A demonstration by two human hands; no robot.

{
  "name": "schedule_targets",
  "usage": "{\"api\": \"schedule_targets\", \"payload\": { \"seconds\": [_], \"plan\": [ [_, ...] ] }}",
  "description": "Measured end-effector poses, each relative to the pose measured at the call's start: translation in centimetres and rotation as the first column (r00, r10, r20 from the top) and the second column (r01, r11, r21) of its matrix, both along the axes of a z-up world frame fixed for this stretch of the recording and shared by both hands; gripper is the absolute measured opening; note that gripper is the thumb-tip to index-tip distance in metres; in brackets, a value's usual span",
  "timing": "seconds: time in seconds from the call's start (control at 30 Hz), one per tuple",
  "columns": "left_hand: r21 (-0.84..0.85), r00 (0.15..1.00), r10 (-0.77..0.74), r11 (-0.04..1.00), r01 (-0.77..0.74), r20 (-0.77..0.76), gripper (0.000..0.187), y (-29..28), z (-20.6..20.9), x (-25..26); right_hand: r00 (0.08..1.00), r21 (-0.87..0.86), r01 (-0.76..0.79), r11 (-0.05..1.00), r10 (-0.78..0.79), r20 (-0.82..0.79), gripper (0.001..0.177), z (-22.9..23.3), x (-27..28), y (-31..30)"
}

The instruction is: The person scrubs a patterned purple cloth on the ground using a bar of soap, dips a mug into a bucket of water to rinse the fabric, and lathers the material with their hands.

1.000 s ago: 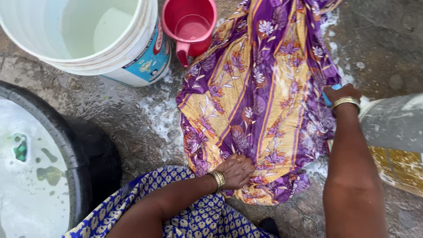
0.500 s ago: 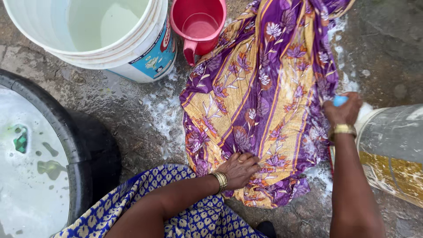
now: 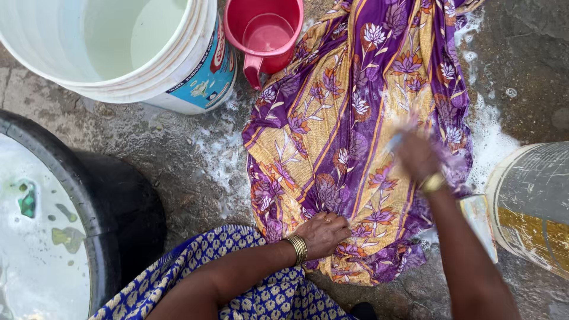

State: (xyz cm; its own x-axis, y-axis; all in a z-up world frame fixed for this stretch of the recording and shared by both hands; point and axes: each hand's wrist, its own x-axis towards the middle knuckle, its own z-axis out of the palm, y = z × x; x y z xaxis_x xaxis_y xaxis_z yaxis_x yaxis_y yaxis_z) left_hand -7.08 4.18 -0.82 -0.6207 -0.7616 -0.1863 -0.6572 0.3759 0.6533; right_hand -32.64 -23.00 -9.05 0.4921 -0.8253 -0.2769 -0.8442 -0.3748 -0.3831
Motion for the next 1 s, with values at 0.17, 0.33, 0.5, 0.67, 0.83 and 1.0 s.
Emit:
{"api": "schedule_targets", "payload": {
  "seconds": [0.17,0.33,0.5,0.67,0.83,1.0],
  "plan": [
    [-0.048,1.000,0.017,0.999,-0.018,-0.020,0.036,-0.6,0.9,0.0,0.960,-0.593,0.240,0.768,-0.280,0.025,0.021,0.7,0.7,-6.1],
    [-0.118,0.995,0.005,0.993,-0.017,-0.102,0.035,-0.1,0.4,0.2,0.998,-0.165,0.026,0.986,-0.018,0.052,0.022,1.2,11.9,7.3],
    [-0.150,0.991,-0.128,0.980,0.131,0.029,0.032,0.1,-0.8,-0.9,0.595,-0.454,-0.561,0.692,0.719,0.360,0.023,3.8,15.9,11.4],
    [-0.209,0.993,-0.040,0.978,0.016,-0.111,0.029,0.1,0.8,-0.2,0.999,0.080,0.040,0.996,-0.037,-0.038,0.025,4.1,15.7,-5.3],
    [-0.109,0.988,-0.128,0.985,0.137,0.085,0.023,0.0,0.3,-0.3,0.847,-0.570,0.523,0.633,-0.315,0.428,0.034,2.4,18.2,-5.3],
    [-0.146,0.998,-0.025,0.989,0.017,-0.053,0.037,0.4,-1.4,-0.7,0.760,-0.165,-0.511,0.844,0.354,-0.545,0.026,1.7,30.8,5.7]
  ]
}}
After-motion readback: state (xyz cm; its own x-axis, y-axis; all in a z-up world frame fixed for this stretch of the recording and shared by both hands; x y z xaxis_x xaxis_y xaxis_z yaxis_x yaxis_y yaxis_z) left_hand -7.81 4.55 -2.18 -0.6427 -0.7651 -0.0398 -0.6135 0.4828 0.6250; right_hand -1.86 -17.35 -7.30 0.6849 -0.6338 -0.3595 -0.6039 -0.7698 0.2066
